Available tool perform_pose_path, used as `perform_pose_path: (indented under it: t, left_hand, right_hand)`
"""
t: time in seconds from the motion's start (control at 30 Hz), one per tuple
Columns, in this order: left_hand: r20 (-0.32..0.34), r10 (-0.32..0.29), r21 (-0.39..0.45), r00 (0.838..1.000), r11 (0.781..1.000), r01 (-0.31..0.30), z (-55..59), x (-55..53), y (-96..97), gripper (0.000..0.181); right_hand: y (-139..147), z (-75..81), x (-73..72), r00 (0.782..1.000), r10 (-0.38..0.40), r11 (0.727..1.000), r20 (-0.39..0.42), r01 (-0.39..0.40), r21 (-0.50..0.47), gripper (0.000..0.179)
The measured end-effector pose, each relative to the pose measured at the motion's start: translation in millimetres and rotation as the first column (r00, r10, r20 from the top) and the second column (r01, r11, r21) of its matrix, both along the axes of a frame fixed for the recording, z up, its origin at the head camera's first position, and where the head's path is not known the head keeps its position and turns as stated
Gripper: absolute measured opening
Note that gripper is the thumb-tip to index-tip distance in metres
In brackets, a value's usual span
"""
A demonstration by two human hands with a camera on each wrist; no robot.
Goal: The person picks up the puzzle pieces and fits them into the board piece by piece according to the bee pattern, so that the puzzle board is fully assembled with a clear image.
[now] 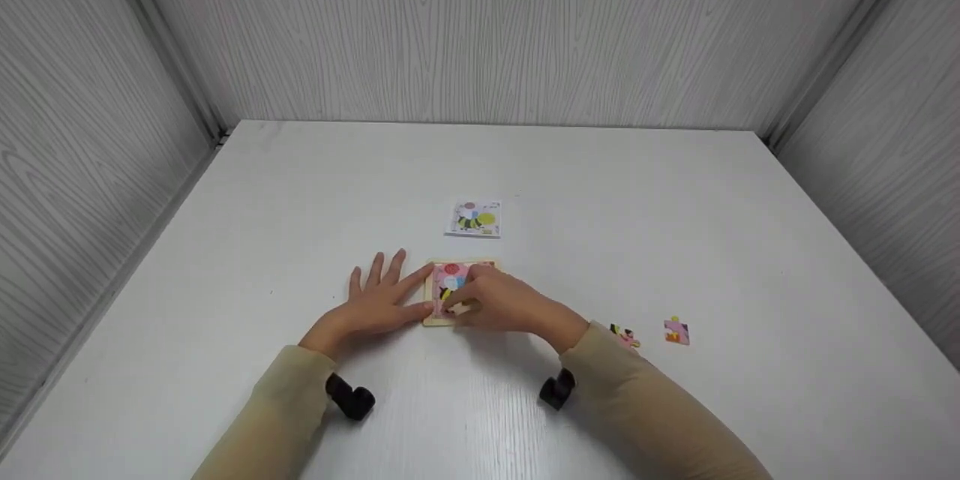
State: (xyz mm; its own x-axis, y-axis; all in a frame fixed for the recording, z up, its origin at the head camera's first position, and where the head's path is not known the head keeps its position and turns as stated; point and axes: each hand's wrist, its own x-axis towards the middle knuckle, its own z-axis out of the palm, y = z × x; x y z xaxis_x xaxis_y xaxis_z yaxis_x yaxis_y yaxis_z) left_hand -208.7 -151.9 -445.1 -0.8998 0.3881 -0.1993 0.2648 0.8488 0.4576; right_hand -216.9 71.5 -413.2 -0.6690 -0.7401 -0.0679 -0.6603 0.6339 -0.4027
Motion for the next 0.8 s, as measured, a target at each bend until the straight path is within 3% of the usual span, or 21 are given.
perform_pose_path:
  t: [0.37, 0.63, 0.8]
  left_hand:
    - [0.002, -0.012, 0.006, 1.0, 1.0, 0.012, 0.9, 1.3, 0.5, 0.078]
    - [0.008, -0.006, 0.022, 1.0, 1.0, 0.006, -1.7, 2.1, -0.1, 0.078]
    - [0.004, 0.001, 0.03, 1.0, 1.0, -0.001, -1.7, 2.0, -0.1, 0.078]
  right_hand:
    - [37.1, 12.4, 1.1, 0.986, -0.124, 0.991, 0.11, 0.129, -0.039, 0.031]
    - [79.9, 23.0, 6.7, 0.973, -0.211, 0.974, 0.091, 0.218, -0.068, 0.032]
    - [112.2, 27.8, 11.8, 0.973, -0.222, 0.965, 0.069, 0.229, -0.129, 0.034]
